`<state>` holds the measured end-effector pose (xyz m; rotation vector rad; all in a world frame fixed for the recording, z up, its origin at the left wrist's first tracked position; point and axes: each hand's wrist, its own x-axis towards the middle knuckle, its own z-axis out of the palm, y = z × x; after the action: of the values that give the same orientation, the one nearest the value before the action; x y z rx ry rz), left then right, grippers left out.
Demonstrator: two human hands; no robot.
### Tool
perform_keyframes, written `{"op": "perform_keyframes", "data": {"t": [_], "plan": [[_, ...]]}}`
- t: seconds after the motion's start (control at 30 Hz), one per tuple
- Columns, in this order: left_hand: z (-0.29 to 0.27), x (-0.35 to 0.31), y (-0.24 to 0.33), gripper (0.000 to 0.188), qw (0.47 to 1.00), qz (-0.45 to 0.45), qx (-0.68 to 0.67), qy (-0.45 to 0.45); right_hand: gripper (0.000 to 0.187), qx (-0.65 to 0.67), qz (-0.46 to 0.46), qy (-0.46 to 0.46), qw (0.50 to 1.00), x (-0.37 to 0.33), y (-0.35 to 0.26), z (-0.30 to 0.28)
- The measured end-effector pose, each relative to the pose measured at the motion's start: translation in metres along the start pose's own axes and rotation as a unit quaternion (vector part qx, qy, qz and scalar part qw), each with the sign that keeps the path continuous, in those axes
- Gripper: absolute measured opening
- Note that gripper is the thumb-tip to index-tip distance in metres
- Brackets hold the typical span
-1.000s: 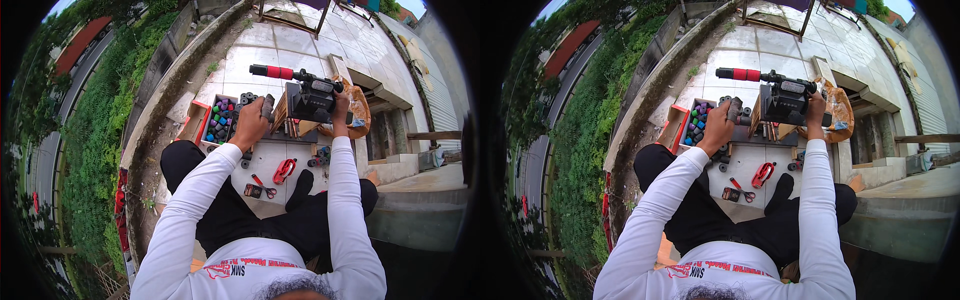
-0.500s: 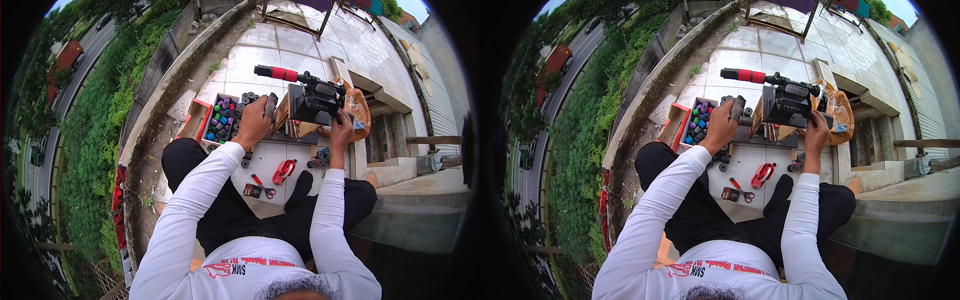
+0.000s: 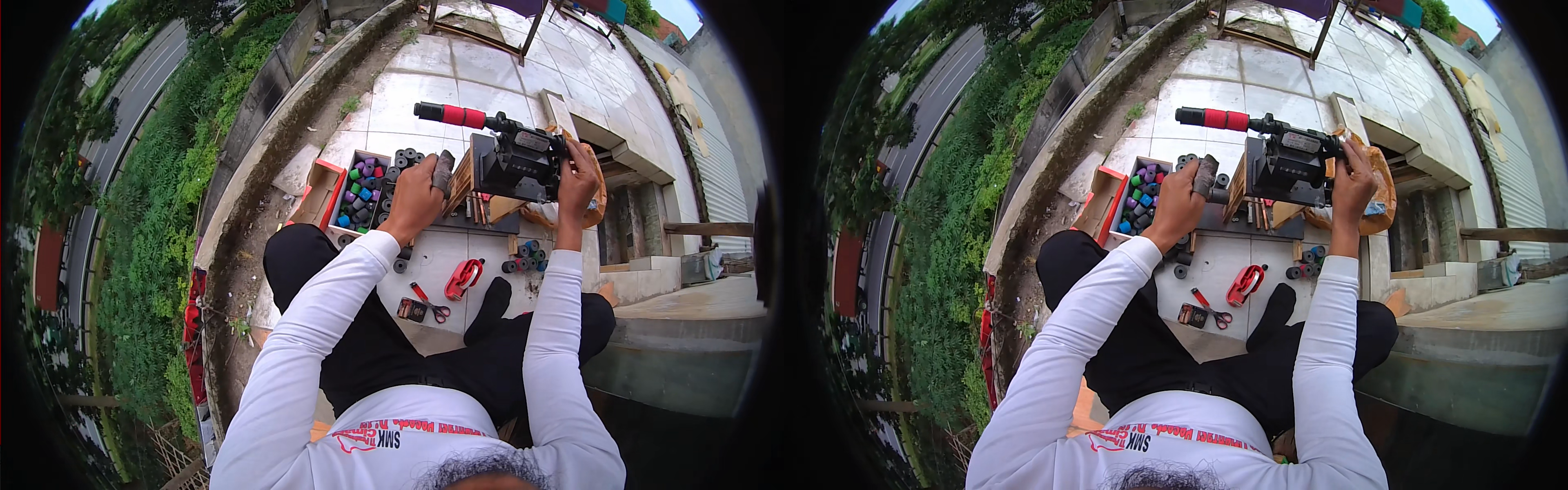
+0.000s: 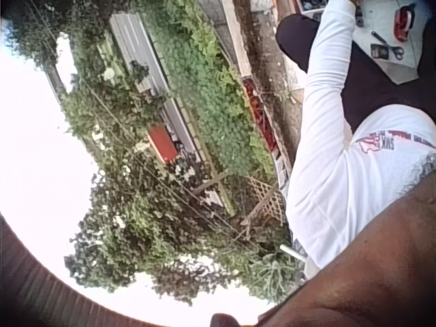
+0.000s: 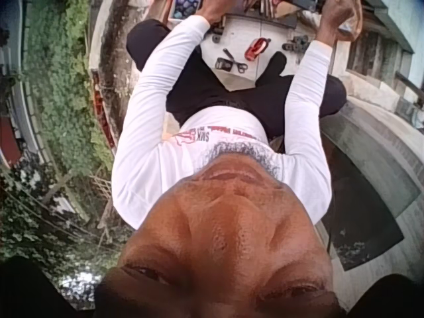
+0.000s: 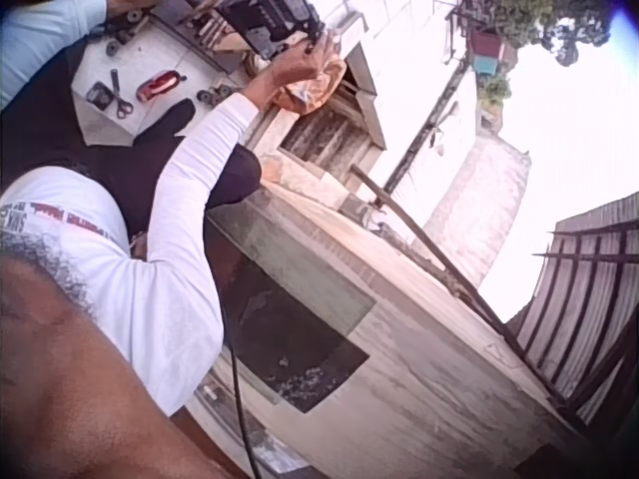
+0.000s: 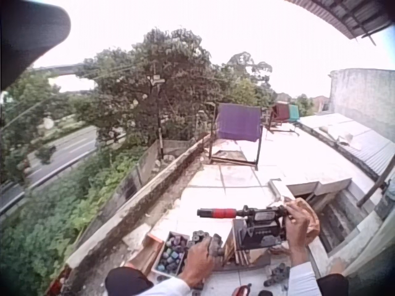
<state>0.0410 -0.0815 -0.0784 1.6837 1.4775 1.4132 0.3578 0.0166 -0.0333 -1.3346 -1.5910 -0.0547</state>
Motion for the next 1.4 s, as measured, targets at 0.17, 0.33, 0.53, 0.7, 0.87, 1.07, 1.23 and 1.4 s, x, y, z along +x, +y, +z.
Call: {"op": "perform_keyframes", "data": {"t": [0.17, 0.33, 0.53, 0.7, 0.87, 1.07, 1.23, 1.4], "plan": [[0.000, 0.000, 0.002, 0.019, 1.000, -0.014, -0.001, -0.008, 0.032, -0.018, -0.048, -0.028, 0.998, 0.029, 0.020, 0.024], [-0.001, 0.000, -0.001, 0.020, 1.000, -0.011, -0.004, 0.002, 0.024, -0.014, -0.111, -0.062, 0.992, 0.027, 0.037, 0.046], [0.003, 0.003, 0.005, 0.021, 1.000, -0.016, -0.023, 0.000, 0.020, -0.022, -0.006, -0.099, 0.995, -0.008, 0.070, 0.050], [0.002, 0.003, 0.004, 0.021, 1.000, -0.013, -0.016, 0.003, 0.033, -0.011, -0.059, -0.081, 0.995, -0.043, 0.058, 0.040], [0.002, 0.003, 0.006, 0.019, 1.000, -0.019, -0.004, -0.004, 0.029, 0.000, 0.074, -0.065, 0.995, -0.072, 0.030, 0.017], [0.004, 0.003, 0.004, 0.017, 1.000, -0.015, -0.009, -0.001, 0.030, 0.016, 0.050, -0.017, 0.998, -0.076, 0.014, -0.003], [0.006, 0.002, 0.004, 0.016, 1.000, -0.008, -0.009, 0.003, 0.032, -0.005, 0.000, 0.021, 1.000, -0.054, 0.000, -0.010], [0.007, 0.002, 0.001, 0.016, 1.000, -0.005, -0.008, -0.006, 0.034, -0.007, -0.032, 0.027, 0.999, -0.010, -0.001, -0.001]]}}
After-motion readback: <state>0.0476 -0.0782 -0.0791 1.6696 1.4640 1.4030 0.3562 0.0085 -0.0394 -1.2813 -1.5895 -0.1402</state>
